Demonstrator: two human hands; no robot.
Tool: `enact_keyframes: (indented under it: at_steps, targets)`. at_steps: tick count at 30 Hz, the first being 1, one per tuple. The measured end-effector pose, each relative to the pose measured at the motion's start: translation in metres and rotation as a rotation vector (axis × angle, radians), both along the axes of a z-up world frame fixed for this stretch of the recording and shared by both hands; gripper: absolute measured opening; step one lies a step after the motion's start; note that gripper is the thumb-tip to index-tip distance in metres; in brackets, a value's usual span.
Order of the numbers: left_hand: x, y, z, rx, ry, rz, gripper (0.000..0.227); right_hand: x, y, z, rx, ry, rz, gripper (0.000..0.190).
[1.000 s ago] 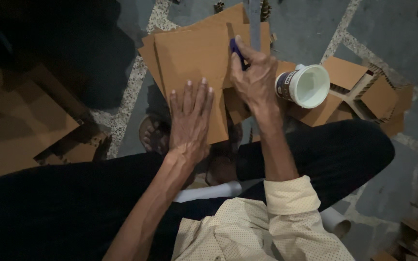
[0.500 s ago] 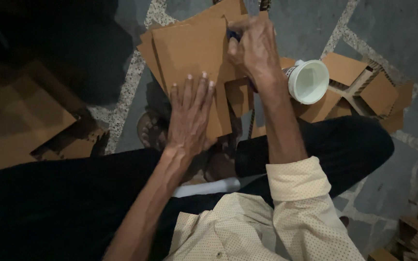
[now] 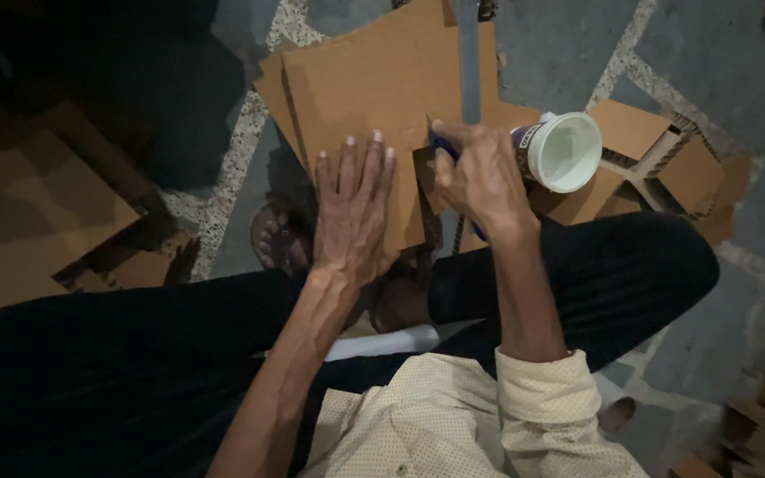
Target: The person sits on the floor and uses a metal ruler and a utility knife to cut a piece of corrugated cardboard into smaller rectangular pieces. They repeatedly measure, score, and separate the cardboard, stacking the finished pieces nearby.
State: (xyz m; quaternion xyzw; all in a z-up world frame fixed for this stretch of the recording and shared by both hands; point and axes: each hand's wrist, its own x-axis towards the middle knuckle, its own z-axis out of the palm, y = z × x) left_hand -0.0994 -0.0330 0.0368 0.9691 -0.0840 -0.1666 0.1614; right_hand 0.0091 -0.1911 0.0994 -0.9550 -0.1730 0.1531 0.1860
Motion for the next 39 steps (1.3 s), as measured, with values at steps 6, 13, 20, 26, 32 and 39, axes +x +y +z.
enact_keyframes:
  at_steps: [6, 13, 20, 26, 32, 39]
  targets:
    - [0.001, 0.001, 0.013, 0.084, -0.145, 0.007, 0.137, -0.004, 0.000, 0.006, -0.008, -0.048, 0.038, 0.039]
    - [0.003, 0.001, 0.025, 0.096, -0.001, -0.029, 0.142, 0.000, -0.005, 0.002, 0.030, 0.045, -0.007, 0.045]
    - [0.006, 0.006, 0.035, 0.077, 0.029, -0.048, 0.142, -0.075, -0.021, 0.027, 0.201, 0.040, -0.401, 0.046]
    - [0.020, 0.001, 0.042, -0.038, 0.041, 0.016, 0.138, -0.079, -0.046, -0.012, 0.112, -0.182, -0.441, 0.062]
    - [0.113, 0.011, 0.026, 0.027, -0.144, 0.218, 0.145, -0.087, -0.056, -0.040, 0.145, -0.183, -0.433, 0.039]
    - [0.139, 0.012, 0.023, 0.257, -0.117, 0.122, 0.139, -0.100, -0.047, -0.031, 0.188, -0.106, -0.650, 0.037]
